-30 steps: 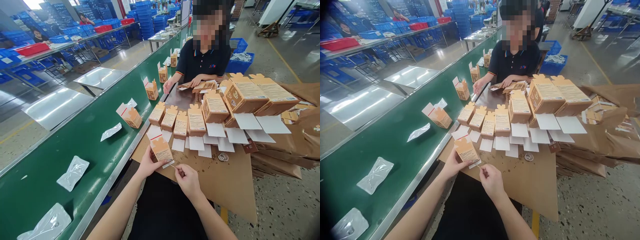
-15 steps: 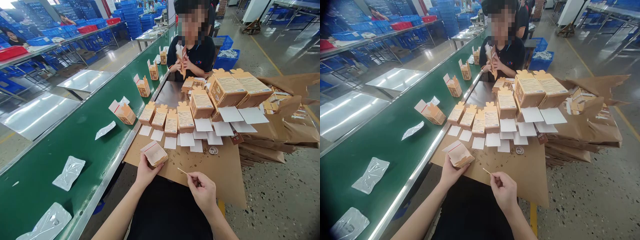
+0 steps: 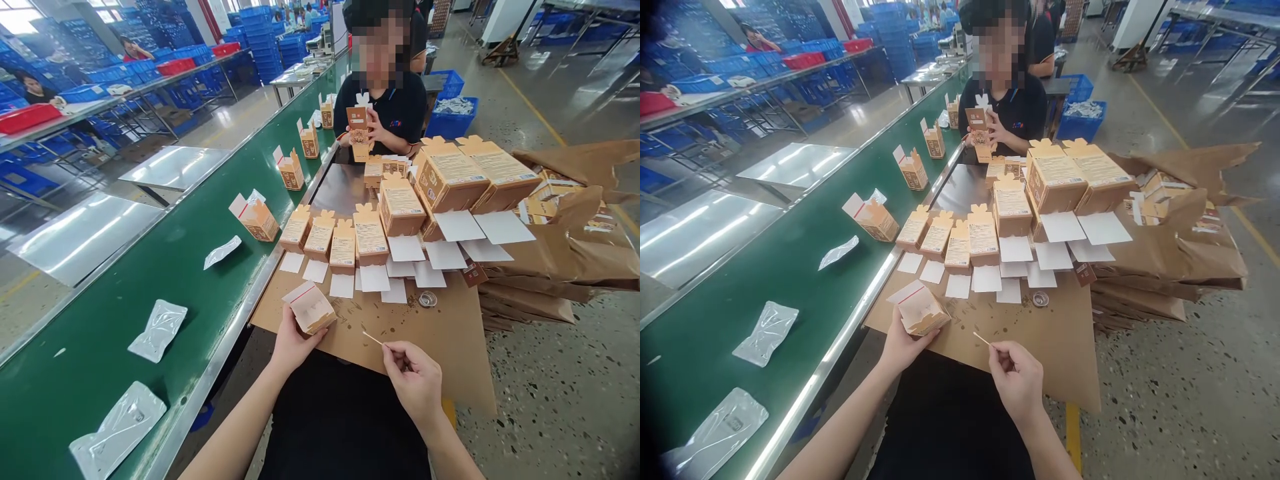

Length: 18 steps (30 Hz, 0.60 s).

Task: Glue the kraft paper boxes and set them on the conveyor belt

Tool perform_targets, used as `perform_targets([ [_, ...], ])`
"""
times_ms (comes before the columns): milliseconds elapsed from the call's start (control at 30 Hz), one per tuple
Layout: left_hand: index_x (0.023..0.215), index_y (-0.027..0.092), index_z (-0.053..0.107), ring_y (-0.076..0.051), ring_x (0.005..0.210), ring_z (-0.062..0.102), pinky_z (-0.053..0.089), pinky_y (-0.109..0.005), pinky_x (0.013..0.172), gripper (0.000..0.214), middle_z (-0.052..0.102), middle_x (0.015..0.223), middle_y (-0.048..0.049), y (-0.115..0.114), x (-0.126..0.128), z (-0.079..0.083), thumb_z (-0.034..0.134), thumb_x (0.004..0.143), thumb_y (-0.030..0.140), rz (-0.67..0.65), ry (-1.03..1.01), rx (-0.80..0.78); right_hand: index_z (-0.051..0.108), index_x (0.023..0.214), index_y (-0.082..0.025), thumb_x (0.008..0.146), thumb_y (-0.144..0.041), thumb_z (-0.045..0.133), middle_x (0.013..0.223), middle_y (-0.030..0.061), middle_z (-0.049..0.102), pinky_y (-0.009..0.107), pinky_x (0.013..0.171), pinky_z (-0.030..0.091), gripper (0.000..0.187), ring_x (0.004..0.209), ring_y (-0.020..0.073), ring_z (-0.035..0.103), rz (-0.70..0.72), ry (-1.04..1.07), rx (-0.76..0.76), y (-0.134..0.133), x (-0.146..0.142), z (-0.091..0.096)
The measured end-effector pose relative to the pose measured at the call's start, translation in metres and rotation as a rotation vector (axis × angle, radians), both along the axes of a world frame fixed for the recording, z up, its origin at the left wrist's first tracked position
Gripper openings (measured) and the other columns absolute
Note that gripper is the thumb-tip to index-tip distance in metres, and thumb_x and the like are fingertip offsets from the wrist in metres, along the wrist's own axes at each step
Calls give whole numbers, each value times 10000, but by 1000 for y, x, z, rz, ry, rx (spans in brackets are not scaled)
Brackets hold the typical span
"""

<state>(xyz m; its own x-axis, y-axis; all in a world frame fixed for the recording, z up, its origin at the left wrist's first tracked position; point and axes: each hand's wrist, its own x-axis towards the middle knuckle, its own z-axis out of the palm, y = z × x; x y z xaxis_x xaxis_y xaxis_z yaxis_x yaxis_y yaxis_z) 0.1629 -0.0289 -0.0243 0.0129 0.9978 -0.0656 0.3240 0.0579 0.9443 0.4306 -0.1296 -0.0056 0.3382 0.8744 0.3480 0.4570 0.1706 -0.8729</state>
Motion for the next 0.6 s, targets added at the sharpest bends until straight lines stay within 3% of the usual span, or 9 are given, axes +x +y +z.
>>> perform_targets([
  [267, 1331, 339, 606, -358, 1178, 830, 675, -514, 1001, 686, 806, 1236, -80, -3, 2, -6, 1013, 778, 340, 31, 40, 7, 819, 810, -240, 1082, -364, 740, 633, 3, 702, 228, 494, 550, 309, 498, 140, 618, -5, -7, -32, -2, -2, 1],
  [467, 1254, 307, 618, -375, 1130, 838, 680, -549, 966, 676, 809, 1209, -84, -3, 11, -9, 1017, 713, 377, 56, 57, 29, 832, 784, -234, 1101, -550, 739, 620, 21, 699, 242, 493, 564, 457, 491, 148, 618, 1, -12, -91, -2, -7, -1],
  [533, 1291, 296, 620, -387, 1194, 830, 678, -573, 1023, 748, 813, 1278, -114, 0, 4, -7, 1047, 688, 414, 100, 1, 29, 837, 786, -232, 1095, -584, 751, 632, 30, 720, 241, 495, 570, 477, 489, 149, 623, 2, -13, -93, -3, -9, -2],
  [600, 1371, 285, 599, -401, 1295, 810, 663, -593, 1104, 854, 802, 1373, -154, 7, -17, -2, 1072, 679, 454, 228, -105, 52, 847, 798, -229, 1089, -612, 764, 654, 42, 744, 236, 498, 576, 488, 497, 152, 639, -5, -14, -89, -6, -9, -2],
])
